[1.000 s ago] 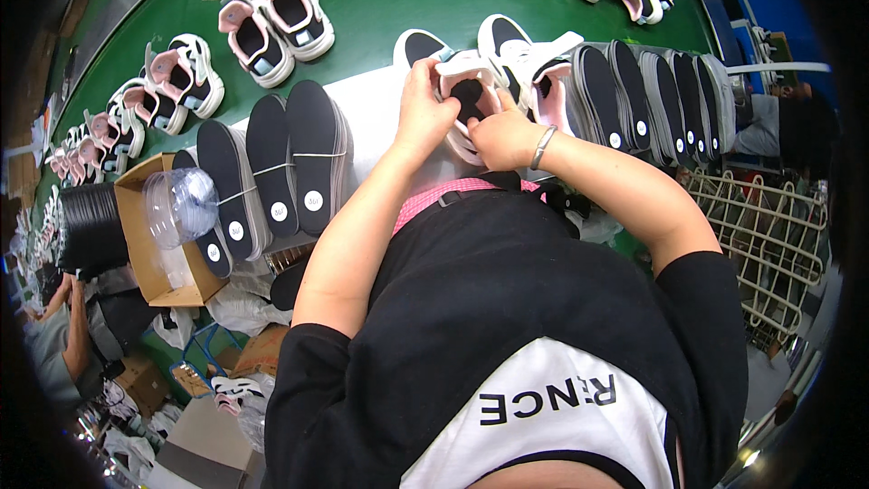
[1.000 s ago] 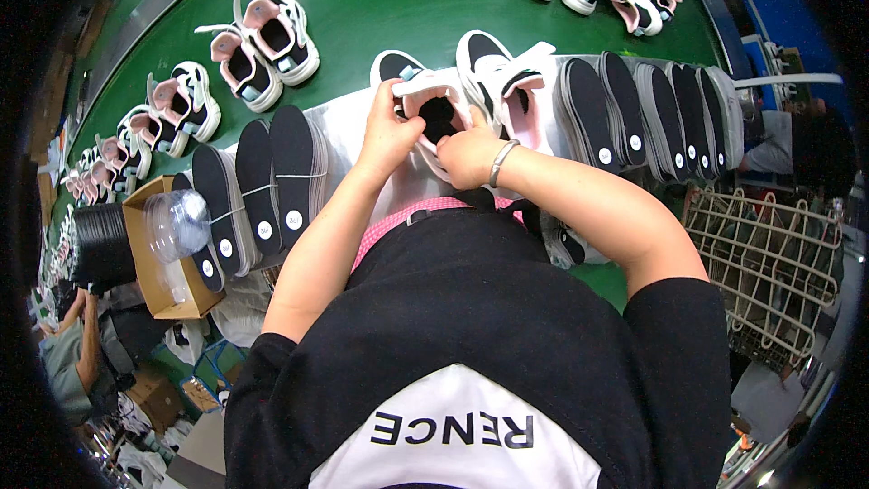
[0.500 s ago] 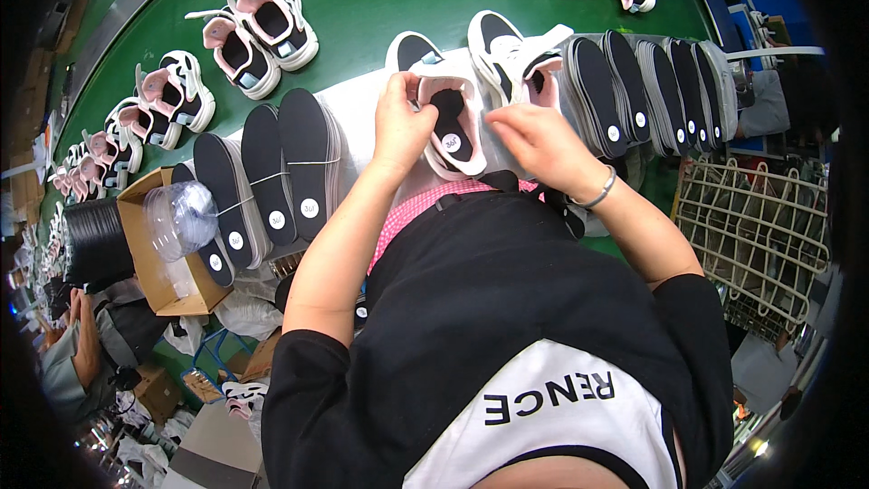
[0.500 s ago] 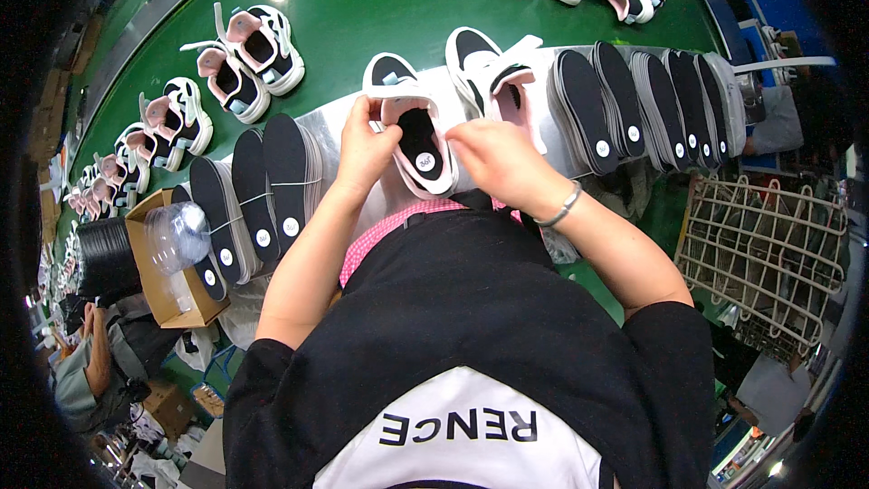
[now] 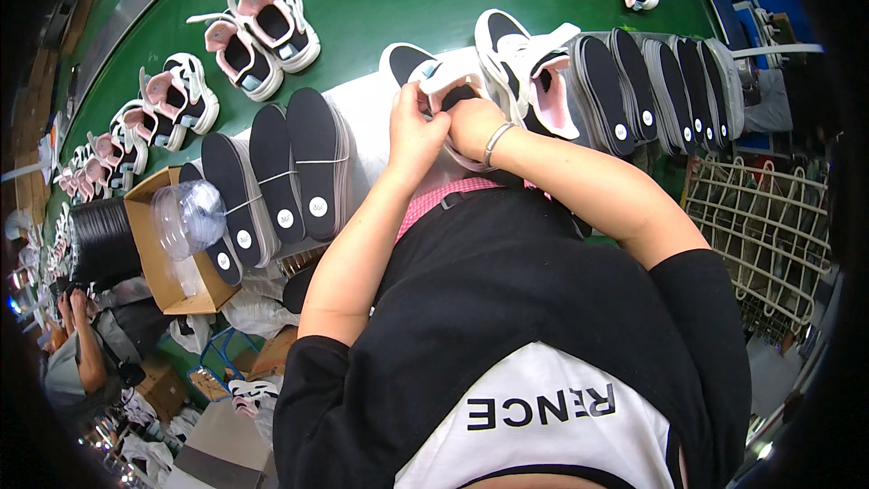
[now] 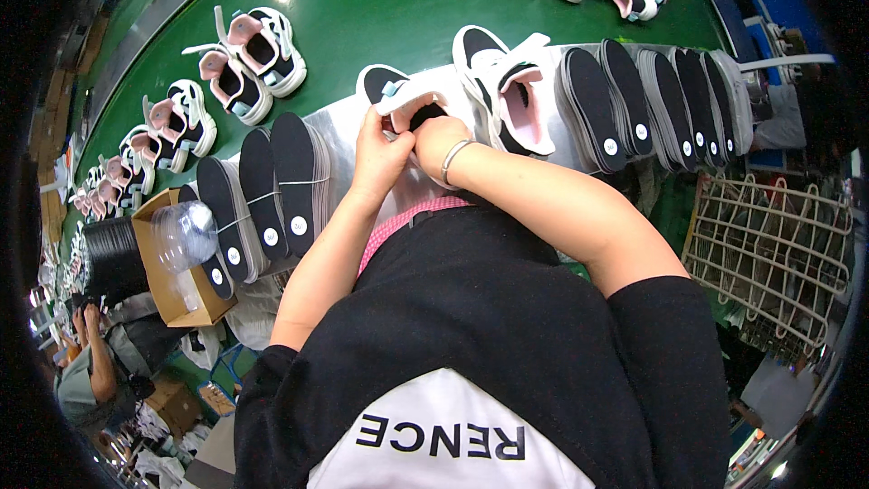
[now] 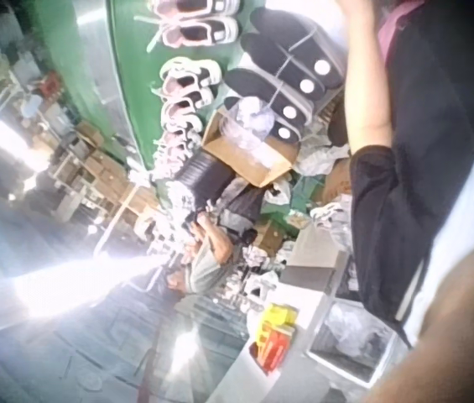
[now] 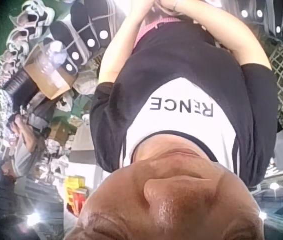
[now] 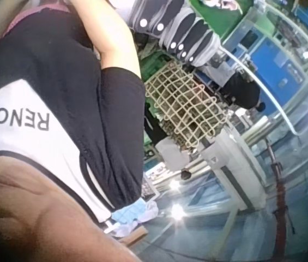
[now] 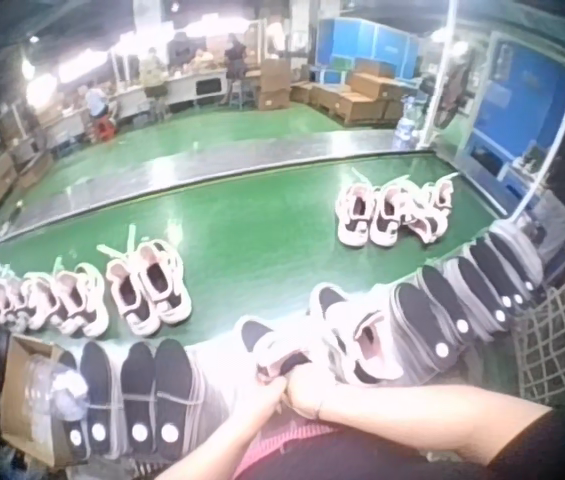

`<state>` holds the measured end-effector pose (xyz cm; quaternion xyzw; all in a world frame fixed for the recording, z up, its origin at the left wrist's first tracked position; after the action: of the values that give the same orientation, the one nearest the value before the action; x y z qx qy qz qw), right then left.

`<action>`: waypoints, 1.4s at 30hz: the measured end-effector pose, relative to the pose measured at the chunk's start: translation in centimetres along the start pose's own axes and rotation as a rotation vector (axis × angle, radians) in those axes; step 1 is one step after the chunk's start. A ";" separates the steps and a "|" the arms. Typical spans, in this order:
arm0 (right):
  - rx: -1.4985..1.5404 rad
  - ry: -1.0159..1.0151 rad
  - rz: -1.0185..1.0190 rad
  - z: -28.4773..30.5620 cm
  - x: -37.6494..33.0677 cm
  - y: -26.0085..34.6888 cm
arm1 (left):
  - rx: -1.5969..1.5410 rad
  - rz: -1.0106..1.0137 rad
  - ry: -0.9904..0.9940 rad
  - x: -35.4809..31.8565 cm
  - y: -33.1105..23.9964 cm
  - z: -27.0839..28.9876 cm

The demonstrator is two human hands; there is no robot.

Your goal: The person inserts insoles into shoes and places the shoes onto a conveyor belt. The person handles several shoes, placing an insole into each one, and also moves a blue and white checkered cloth from a shelf.

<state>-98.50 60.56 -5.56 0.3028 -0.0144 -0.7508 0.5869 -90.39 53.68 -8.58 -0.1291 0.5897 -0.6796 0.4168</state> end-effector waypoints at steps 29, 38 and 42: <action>-0.111 -0.438 -0.859 0.7 -15.6 -26.4 | 0.481 -0.367 0.214 3.6 -8.9 -10.4; -0.134 -0.579 -0.807 2.4 -17.1 -26.1 | 0.374 -0.221 0.090 3.7 -7.8 -9.9; 0.964 -0.799 -0.437 6.4 -17.4 -21.2 | 0.327 -0.136 0.119 4.0 -7.3 -10.0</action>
<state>-117.82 80.51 -0.74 0.2258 -0.5035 -0.8166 0.1695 -102.62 57.43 -5.94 -0.0587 0.4847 -0.7996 0.3497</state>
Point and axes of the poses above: each hand's wrist, its own x-axis towards the middle knuckle, its own z-axis out of the back of the hand, y = z × x, the point moved 1 cm from there along x, towards the middle knuckle, and after that the axes turned 13 degrees about z, right-handed, at the moved point
